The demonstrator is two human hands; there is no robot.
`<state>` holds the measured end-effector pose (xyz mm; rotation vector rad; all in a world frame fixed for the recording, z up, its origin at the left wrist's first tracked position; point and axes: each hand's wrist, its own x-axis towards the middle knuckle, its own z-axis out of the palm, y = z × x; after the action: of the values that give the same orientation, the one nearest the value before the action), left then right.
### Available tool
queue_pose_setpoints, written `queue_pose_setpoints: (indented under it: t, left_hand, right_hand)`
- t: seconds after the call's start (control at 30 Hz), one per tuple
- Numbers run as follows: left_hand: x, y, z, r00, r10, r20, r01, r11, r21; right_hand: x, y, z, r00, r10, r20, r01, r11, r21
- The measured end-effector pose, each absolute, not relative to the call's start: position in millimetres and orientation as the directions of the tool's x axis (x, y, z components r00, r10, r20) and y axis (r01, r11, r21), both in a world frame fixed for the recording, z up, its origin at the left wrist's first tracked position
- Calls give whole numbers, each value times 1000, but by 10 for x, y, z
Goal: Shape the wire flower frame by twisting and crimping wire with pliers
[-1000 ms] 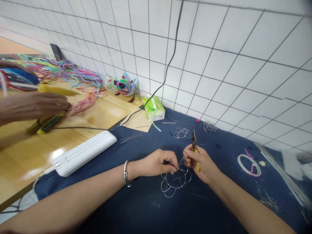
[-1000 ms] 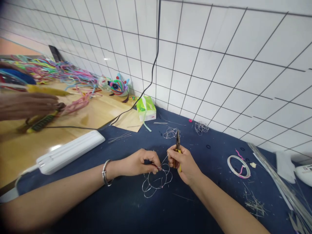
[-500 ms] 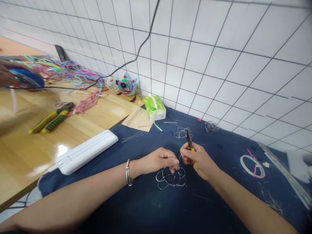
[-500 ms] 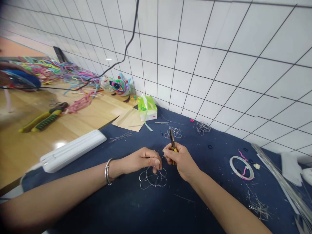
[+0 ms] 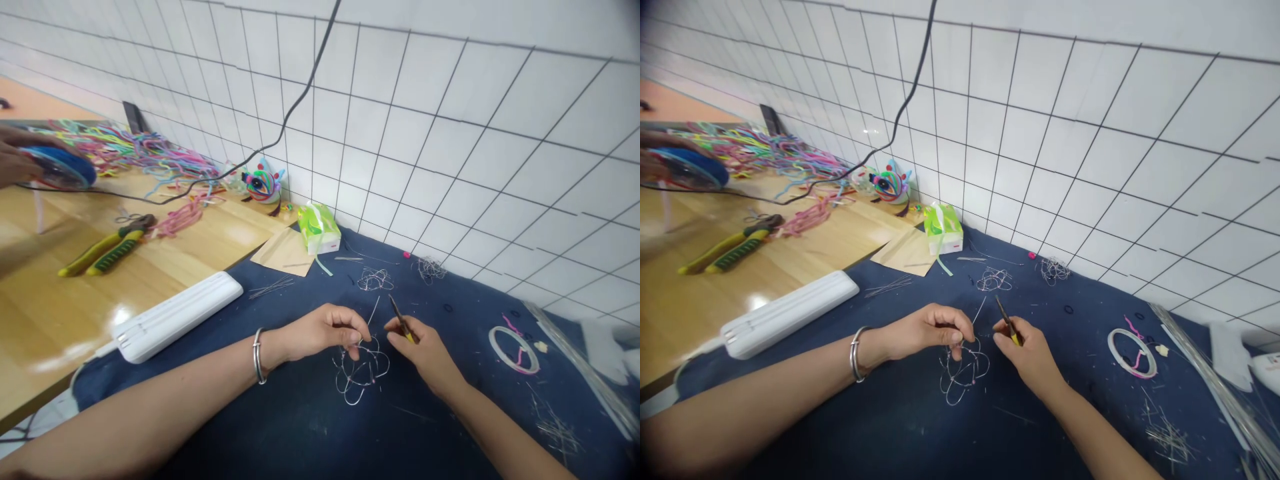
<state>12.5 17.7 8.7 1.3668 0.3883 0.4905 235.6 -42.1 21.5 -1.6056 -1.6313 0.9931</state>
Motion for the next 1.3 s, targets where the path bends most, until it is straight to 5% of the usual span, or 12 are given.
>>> queue_pose_setpoints:
  t: [0.37,1.07,1.3]
  left_hand:
    - [68,176,314,839,510,191,6,-359,933]
    - [458,398,623,822,478,310,100,-656,748]
    - [380,434,509,831,480,279,79,-599,796]
  right_hand:
    - [2350,-550,254,-306,942,-137,762,156,-628]
    - [2593,-454,384,-286,958,-36,742,197,-640]
    - [2550,-446,332,-287,956,-66,775,192,-602]
